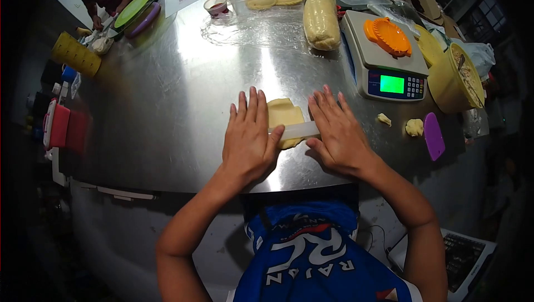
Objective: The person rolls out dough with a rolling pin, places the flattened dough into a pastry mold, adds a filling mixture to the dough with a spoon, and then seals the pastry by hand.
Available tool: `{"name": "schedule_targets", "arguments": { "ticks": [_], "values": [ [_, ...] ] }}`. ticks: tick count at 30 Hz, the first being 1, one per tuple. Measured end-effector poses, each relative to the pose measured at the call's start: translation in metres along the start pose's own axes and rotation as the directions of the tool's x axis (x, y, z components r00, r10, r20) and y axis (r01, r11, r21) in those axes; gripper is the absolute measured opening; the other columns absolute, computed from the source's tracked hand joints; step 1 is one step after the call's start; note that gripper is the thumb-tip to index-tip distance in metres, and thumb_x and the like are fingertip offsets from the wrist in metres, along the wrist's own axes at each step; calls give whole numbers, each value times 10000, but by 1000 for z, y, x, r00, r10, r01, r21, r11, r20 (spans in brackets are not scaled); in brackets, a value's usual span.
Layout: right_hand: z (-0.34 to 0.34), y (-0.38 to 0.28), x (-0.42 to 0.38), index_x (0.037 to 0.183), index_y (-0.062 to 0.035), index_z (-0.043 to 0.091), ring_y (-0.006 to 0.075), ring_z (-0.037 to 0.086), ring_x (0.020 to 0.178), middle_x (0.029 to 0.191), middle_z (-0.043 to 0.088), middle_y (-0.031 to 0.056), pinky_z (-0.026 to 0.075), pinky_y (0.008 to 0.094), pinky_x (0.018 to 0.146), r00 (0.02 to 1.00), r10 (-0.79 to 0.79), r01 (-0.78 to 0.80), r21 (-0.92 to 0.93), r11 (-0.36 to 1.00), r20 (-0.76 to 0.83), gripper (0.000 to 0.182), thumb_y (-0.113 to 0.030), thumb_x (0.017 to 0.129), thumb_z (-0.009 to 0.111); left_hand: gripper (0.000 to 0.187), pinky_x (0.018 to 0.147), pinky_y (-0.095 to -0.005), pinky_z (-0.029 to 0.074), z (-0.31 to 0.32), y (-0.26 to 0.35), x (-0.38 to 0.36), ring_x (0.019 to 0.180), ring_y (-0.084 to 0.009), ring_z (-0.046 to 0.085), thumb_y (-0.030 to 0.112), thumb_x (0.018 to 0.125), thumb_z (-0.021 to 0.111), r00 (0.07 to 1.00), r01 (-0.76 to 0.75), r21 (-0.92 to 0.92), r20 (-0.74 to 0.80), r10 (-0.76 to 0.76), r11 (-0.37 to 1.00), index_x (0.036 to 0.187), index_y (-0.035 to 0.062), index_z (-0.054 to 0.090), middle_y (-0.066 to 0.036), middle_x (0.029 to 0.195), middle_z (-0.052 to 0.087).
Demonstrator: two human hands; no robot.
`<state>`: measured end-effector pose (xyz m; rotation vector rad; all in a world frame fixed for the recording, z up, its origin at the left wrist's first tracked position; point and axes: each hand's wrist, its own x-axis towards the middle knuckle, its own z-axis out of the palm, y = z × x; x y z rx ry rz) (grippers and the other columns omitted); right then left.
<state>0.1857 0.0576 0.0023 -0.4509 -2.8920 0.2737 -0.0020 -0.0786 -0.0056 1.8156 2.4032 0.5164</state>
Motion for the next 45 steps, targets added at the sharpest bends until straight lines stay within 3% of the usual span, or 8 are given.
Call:
{"name": "schedule_targets", "arguments": {
  "ticks": [8,13,21,27,33,35,39,45],
  "values": [
    [-13,-18,-32,1386,106,404,435,383,1362,1367,470,314,252,513,1150,994,-70,72,25,997,-83,668,-369,941,556,817,1187,-537,165,-7,12,-39,1457,-486,178,493,975,422,993,-120,-49,-18,120,991,1492,-108,225,-330,1553,211],
    [-15,-3,-29,1198,-17,590,303,570,988,1061,625,131,425,418,860,975,-164,183,122,976,-147,381,-111,837,668,832,1198,-523,133,-21,11,-43,1477,-455,144,507,972,419,984,-168,-181,23,175,969,1499,-102,210,-309,1569,193],
    [-20,30,15,1105,-22,606,314,584,972,1036,634,130,450,405,846,978,-20,73,248,966,-209,284,-107,842,669,590,1187,-533,160,-25,-27,28,1463,-405,237,326,1026,384,970,-116,-242,-238,56,963,1456,-78,354,-253,1531,340],
    [-20,42,60,1065,-30,578,361,560,983,989,596,150,460,447,861,976,-160,183,164,969,-144,247,-52,831,652,573,1195,-496,177,-12,-41,88,1466,-389,238,338,1040,362,996,-20,-74,-86,14,997,1449,-62,381,-243,1528,349],
    [-30,57,83,1017,-12,545,353,515,1066,1108,544,179,439,438,908,976,-138,92,251,964,172,260,-241,914,616,619,1190,-522,185,9,-43,94,1475,-395,206,362,1029,377,999,30,-45,17,-30,999,1467,-74,331,-270,1550,286],
    [-21,66,100,1130,-7,568,390,485,1217,1242,536,240,382,485,1040,960,-84,4,287,958,266,515,-486,994,438,671,1187,-561,149,8,-45,98,1491,-397,148,401,1022,379,995,79,-31,68,-76,996,1497,-61,272,-271,1582,201],
    [-3,54,95,1481,33,322,402,132,1494,1549,282,264,152,602,1170,958,105,-117,31,993,267,738,-543,1021,292,725,1181,-596,107,8,-47,100,1502,-392,92,446,1015,369,983,140,52,114,-145,989,1517,-54,216,-260,1605,130],
    [16,43,66,1447,112,332,407,201,1475,1493,362,304,148,580,1180,1000,7,-7,-65,998,9,827,-581,996,318,734,1180,-604,95,6,-33,84,1505,-385,85,471,1022,327,984,148,169,79,-163,974,1525,-49,198,-262,1605,125]
  ]
}}
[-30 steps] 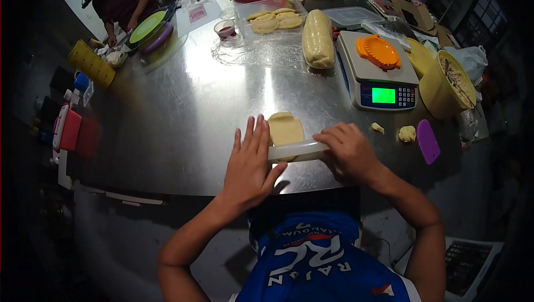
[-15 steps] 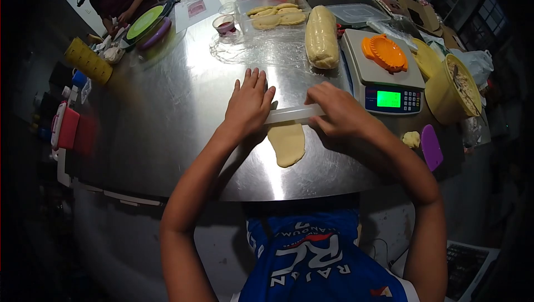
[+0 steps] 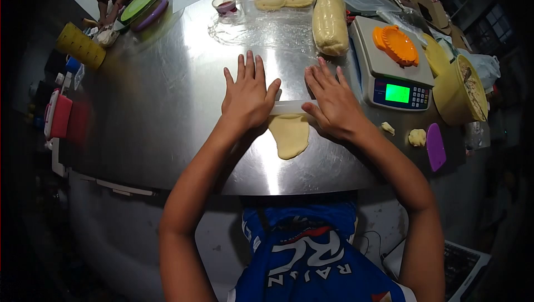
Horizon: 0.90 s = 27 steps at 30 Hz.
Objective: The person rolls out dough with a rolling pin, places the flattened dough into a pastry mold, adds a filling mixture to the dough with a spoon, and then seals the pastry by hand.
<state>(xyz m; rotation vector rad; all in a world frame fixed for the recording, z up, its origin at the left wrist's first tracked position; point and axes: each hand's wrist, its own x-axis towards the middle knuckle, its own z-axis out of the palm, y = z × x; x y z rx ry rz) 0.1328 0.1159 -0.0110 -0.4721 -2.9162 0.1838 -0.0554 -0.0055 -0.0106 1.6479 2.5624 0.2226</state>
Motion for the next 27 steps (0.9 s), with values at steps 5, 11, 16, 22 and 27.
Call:
{"name": "schedule_targets", "arguments": {
  "ticks": [5,11,16,22,27],
  "values": [
    [-4,-7,-22,1432,123,344,429,244,1455,1474,374,325,158,557,1184,998,-59,59,37,998,0,862,-605,972,360,729,1201,-523,137,4,8,-25,1486,-405,159,472,1031,302,997,-34,-52,-64,30,998,1494,-88,251,-282,1579,196],
    [-10,-17,-41,1412,132,359,460,279,1430,1449,390,346,174,551,1181,995,-85,88,62,994,-41,959,-686,914,412,729,1204,-486,164,1,15,-53,1469,-409,213,469,1035,288,992,-78,-111,-104,66,991,1462,-121,294,-313,1546,252],
    [-14,-20,-50,1383,134,397,457,304,1416,1438,408,333,201,536,1174,993,-110,112,46,993,-33,902,-645,931,430,770,1207,-483,146,-5,14,-55,1473,-409,199,496,1029,272,995,-91,-158,-65,82,983,1465,-139,261,-322,1547,238],
    [-6,-4,-25,1337,45,500,422,370,1366,1391,468,291,274,499,1130,995,-63,74,160,984,-77,604,-450,1000,423,754,1201,-544,98,-3,3,-23,1502,-377,105,528,1033,194,997,-75,-111,-10,75,991,1530,-38,194,-257,1599,154],
    [3,7,9,1093,-35,669,367,531,1147,1179,605,207,422,463,965,940,-18,57,105,993,-341,366,-346,971,520,777,1173,-618,74,4,-6,8,1502,-402,81,557,1020,221,996,-34,-238,-86,14,971,1535,-24,199,-274,1597,145]
  ]
}}
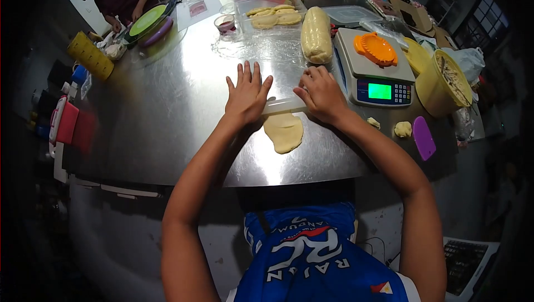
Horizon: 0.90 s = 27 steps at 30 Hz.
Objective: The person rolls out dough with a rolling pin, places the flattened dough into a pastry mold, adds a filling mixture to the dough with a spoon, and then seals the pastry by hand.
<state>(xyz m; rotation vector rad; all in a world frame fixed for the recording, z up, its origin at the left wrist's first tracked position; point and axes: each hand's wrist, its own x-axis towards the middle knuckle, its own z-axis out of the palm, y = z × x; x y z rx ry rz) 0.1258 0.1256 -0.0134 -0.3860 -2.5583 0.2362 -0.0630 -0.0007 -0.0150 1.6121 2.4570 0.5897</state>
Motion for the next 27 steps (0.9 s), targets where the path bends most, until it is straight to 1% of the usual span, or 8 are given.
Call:
{"name": "schedule_targets", "arguments": {
  "ticks": [2,3,8,10,16,18,21,27],
  "values": [
    [-6,-3,11,946,-53,708,353,629,929,911,673,168,504,438,795,992,9,4,-105,995,128,312,-321,959,549,777,1175,-612,83,-1,-4,10,1500,-402,94,561,1019,225,999,40,-72,-20,-42,997,1524,-29,237,-264,1590,187],
    [-3,-3,16,825,-75,702,361,645,715,693,646,151,513,448,644,999,-25,28,-55,998,43,326,-325,962,544,774,1174,-610,98,-5,-5,14,1495,-405,116,562,1019,229,998,33,-91,-47,-37,995,1516,-31,260,-260,1580,222],
    [-27,-20,5,725,-77,646,377,629,643,651,626,163,494,484,607,978,113,-125,59,990,173,360,-315,970,531,737,1166,-602,160,-13,-3,-4,1472,-421,196,533,1023,273,999,50,-161,3,-50,986,1487,-38,325,-251,1540,325],
    [-41,-37,-16,725,-72,643,378,630,649,658,629,161,492,486,608,966,136,-157,80,984,222,364,-310,974,524,689,1153,-596,207,-22,10,-40,1450,-433,248,471,1029,331,1000,-31,9,-2,31,999,1470,-59,339,-268,1517,352],
    [-53,-54,-53,1093,-28,646,368,616,960,1003,648,202,486,439,819,908,156,-175,15,984,390,341,-322,958,538,606,1161,-564,211,-12,34,-99,1463,-407,236,344,1038,377,992,-99,35,-72,101,994,1482,-63,308,-267,1535,318],
    [-49,-51,-54,1324,-30,517,411,490,1199,1240,546,256,388,480,991,980,5,-8,15,1000,197,481,-348,963,517,607,1163,-572,196,-11,33,-98,1465,-408,234,321,1032,392,991,-96,45,-84,99,994,1492,-60,285,-263,1546,299],
    [-43,-46,-47,1463,-51,384,457,384,1313,1349,466,294,291,544,1068,962,29,-37,21,999,271,581,-364,982,471,607,1165,-583,172,-7,27,-86,1464,-411,237,295,1022,405,986,-96,81,-127,106,992,1499,-56,275,-255,1553,291],
    [-15,-27,-24,1507,-115,356,445,366,1349,1409,446,278,261,554,1091,947,139,-103,-136,985,290,563,-342,998,433,600,1163,-597,160,-6,20,-61,1459,-424,244,233,997,442,973,-62,97,-217,82,993,1510,-31,278,-238,1557,300]
  ]
}}
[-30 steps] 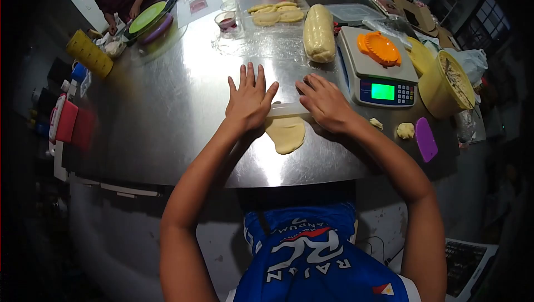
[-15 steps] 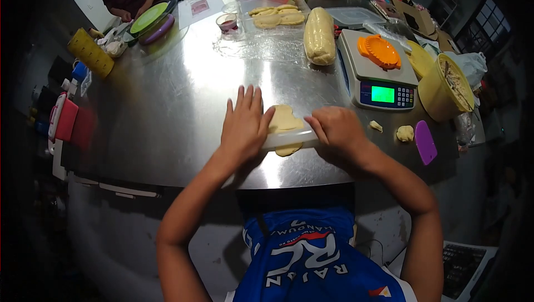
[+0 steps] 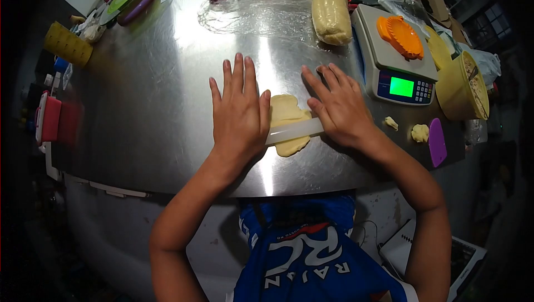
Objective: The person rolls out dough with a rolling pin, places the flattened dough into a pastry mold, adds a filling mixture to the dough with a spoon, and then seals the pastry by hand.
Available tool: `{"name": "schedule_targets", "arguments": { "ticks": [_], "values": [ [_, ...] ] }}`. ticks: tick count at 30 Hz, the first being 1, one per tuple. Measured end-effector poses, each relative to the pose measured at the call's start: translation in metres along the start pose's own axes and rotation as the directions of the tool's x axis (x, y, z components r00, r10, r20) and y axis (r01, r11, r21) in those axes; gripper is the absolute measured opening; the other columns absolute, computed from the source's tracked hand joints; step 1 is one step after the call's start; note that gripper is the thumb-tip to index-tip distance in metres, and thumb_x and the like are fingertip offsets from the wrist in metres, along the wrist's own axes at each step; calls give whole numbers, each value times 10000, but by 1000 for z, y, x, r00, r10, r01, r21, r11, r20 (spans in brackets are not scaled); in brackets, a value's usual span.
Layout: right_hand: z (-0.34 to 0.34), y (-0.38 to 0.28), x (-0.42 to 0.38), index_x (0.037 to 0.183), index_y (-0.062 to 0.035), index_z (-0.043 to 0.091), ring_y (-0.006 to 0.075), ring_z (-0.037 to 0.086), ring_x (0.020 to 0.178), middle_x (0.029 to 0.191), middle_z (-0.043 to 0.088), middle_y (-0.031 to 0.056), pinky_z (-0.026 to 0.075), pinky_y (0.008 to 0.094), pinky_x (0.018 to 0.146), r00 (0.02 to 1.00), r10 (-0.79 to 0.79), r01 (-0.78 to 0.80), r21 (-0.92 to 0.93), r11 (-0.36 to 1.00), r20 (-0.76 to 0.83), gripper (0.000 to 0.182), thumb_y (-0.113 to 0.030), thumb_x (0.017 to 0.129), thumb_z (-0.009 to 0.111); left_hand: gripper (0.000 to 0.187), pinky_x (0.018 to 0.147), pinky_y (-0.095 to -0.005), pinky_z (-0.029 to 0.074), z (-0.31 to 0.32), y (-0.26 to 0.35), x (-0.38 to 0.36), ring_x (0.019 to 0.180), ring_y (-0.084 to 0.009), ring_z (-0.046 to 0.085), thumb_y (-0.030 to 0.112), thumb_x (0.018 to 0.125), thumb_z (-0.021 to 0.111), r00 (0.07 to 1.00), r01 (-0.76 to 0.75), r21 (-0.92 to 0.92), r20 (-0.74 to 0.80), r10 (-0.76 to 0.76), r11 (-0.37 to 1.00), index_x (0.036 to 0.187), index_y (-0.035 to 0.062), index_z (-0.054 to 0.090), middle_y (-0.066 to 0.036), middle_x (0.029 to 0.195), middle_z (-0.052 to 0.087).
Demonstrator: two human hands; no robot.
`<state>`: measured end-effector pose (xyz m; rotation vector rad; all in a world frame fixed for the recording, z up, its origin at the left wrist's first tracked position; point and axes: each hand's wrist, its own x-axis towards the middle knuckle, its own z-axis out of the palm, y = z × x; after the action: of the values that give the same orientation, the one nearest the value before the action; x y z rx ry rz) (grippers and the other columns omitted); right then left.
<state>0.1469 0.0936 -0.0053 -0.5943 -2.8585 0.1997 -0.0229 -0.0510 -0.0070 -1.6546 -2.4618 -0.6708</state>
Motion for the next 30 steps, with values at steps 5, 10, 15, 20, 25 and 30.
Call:
{"name": "schedule_targets", "arguments": {
  "ticks": [5,10,15,20,25,30],
  "values": [
    [6,6,15,1497,-143,393,425,349,1386,1441,437,257,256,518,1116,992,122,-122,8,993,-32,528,-345,1010,427,549,1127,-655,201,2,-2,21,1427,-460,287,240,992,464,987,-43,68,-150,53,997,1451,-51,385,-245,1503,384],
    [13,14,33,1475,-95,406,466,288,1415,1478,378,297,229,612,1114,985,166,-160,108,981,-48,573,-438,1017,380,543,1109,-676,219,7,-7,32,1422,-452,299,300,1017,422,995,43,39,-96,-39,998,1443,-36,401,-240,1496,397],
    [-2,-4,-11,1471,21,365,445,188,1469,1508,336,304,130,607,1168,998,69,-69,3,998,1,660,-464,1023,342,627,1150,-641,152,5,3,-1,1472,-428,188,372,1030,389,997,24,25,74,-26,999,1487,-49,308,-261,1549,294],
    [-14,-18,-64,1438,115,343,447,221,1457,1483,357,325,141,576,1179,998,-43,42,41,998,36,720,-465,1012,367,672,1182,-574,132,-4,16,-38,1479,-428,168,386,1023,371,988,-87,33,132,82,996,1490,-87,267,-285,1557,253],
    [-17,-26,-99,1314,37,496,405,366,1397,1411,467,257,255,540,1159,994,-109,112,103,988,-32,544,-338,931,593,658,1191,-539,139,-21,16,-66,1461,-433,220,369,1016,379,961,-187,-215,161,224,958,1472,-99,303,-279,1540,300],
    [-27,-20,-87,1139,-26,569,337,578,1094,1061,613,146,454,474,897,995,-88,95,173,980,-48,351,-200,856,680,506,1184,-487,204,-47,-4,-23,1426,-388,331,253,1016,436,988,-156,-462,-74,137,873,1439,-24,418,-240,1482,424]
  ]
}}
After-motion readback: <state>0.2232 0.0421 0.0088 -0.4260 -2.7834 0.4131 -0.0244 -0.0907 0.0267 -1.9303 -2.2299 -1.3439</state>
